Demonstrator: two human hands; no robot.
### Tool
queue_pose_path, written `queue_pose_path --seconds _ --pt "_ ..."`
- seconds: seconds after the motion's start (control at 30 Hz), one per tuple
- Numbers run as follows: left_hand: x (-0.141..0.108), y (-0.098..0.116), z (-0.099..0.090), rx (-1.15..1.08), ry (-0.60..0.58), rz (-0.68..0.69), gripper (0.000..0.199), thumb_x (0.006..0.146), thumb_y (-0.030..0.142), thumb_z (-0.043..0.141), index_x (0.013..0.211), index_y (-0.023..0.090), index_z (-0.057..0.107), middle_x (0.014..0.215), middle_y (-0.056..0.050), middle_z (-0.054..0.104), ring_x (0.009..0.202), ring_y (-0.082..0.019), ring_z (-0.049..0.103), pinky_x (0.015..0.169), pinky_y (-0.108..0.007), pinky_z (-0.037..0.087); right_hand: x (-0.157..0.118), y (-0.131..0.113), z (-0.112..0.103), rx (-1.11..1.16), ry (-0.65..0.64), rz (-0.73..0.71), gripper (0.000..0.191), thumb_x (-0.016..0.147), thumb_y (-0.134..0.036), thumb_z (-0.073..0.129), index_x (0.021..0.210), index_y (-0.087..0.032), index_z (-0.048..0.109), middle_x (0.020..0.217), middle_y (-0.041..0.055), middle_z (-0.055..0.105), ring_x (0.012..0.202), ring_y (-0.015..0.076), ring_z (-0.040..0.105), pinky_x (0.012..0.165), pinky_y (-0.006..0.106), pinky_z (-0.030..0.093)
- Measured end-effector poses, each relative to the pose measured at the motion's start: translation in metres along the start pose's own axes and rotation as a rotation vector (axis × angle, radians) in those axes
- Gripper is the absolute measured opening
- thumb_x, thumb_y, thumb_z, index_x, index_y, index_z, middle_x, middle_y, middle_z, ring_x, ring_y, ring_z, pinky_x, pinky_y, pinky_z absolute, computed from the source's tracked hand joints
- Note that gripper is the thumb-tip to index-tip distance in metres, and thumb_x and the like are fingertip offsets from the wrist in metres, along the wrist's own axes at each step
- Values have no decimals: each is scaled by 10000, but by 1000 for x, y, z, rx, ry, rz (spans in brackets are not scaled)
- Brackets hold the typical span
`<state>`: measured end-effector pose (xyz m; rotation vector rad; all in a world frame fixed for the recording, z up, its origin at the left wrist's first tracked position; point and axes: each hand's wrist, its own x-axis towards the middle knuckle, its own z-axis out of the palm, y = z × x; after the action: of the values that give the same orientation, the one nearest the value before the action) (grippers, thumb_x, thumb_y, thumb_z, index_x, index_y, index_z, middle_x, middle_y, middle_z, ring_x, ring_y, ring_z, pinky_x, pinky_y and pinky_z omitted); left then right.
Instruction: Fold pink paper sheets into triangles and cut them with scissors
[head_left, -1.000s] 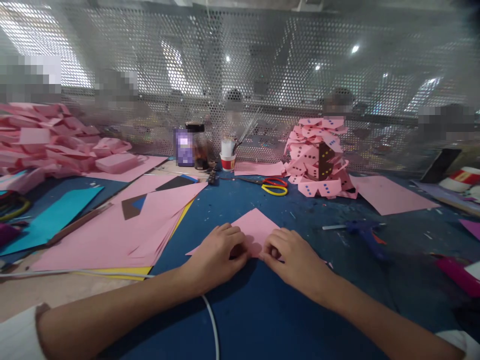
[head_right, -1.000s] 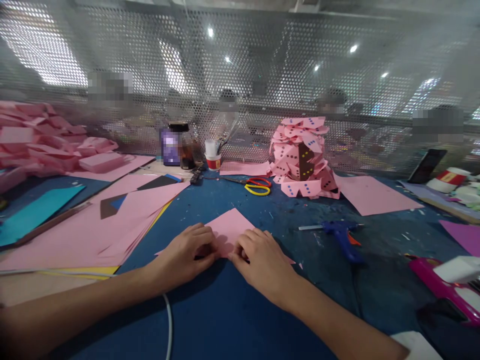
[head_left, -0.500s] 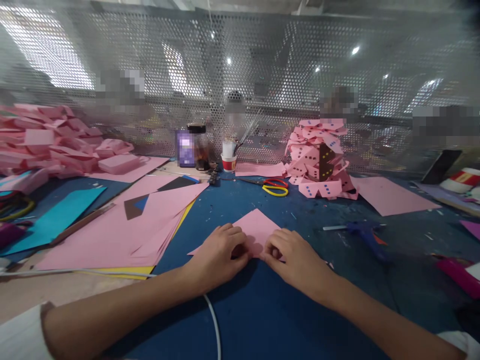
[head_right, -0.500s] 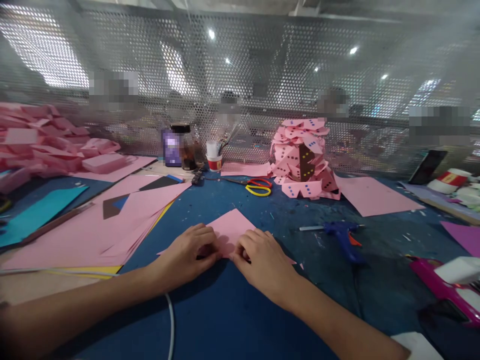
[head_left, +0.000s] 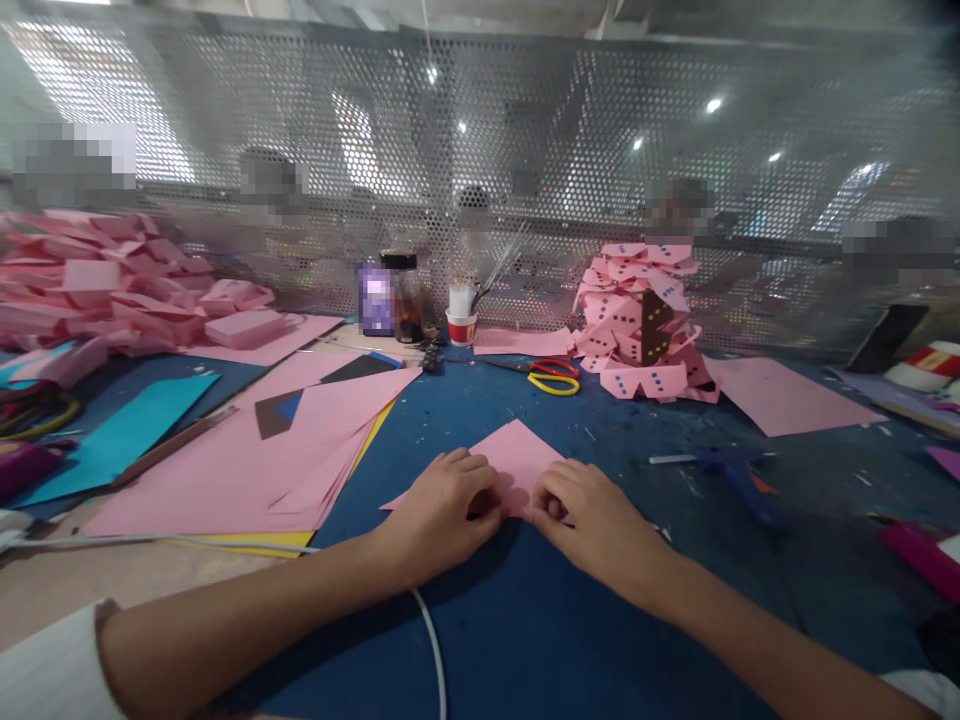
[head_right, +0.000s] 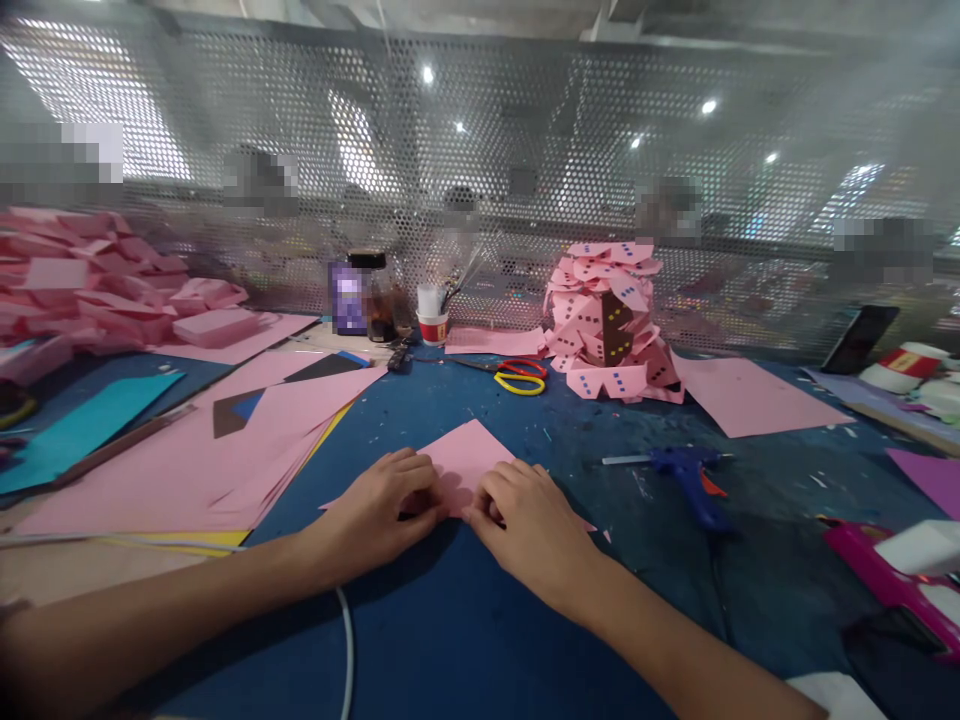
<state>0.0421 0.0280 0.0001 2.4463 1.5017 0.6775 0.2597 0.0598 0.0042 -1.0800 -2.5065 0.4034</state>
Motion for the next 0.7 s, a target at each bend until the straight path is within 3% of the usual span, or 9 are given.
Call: queue_pose_path --seconds 0.5,0.6,0.7 --pt "-1 2 -1 0 -5 -4 155 876 205 640 731 186 589 763 -17 636 779 -186 546 738 -324 404 1 0 1 -11 -1 7 171 940 -271 675 795 -207 608 813 -3 657 831 187 576 742 330 366" --pt "-3 7 -15 -101 -7 -26 124 898 255 652 791 192 644 819 -10 681 821 -183 593 774 -323 428 2 -1 0 2 -3 16 156 925 -232 675 789 -208 602 821 -9 660 826 185 578 749 332 364" --pt "-1 0 -51 -224 113 -123 116 930 290 616 894 215 697 907 3 722 881 -173 634 802 -308 455 1 -2 0 -8 -1 43 140 909 -183 658 785 -210 599 825 -9 658 821 189 583 742 332 363"
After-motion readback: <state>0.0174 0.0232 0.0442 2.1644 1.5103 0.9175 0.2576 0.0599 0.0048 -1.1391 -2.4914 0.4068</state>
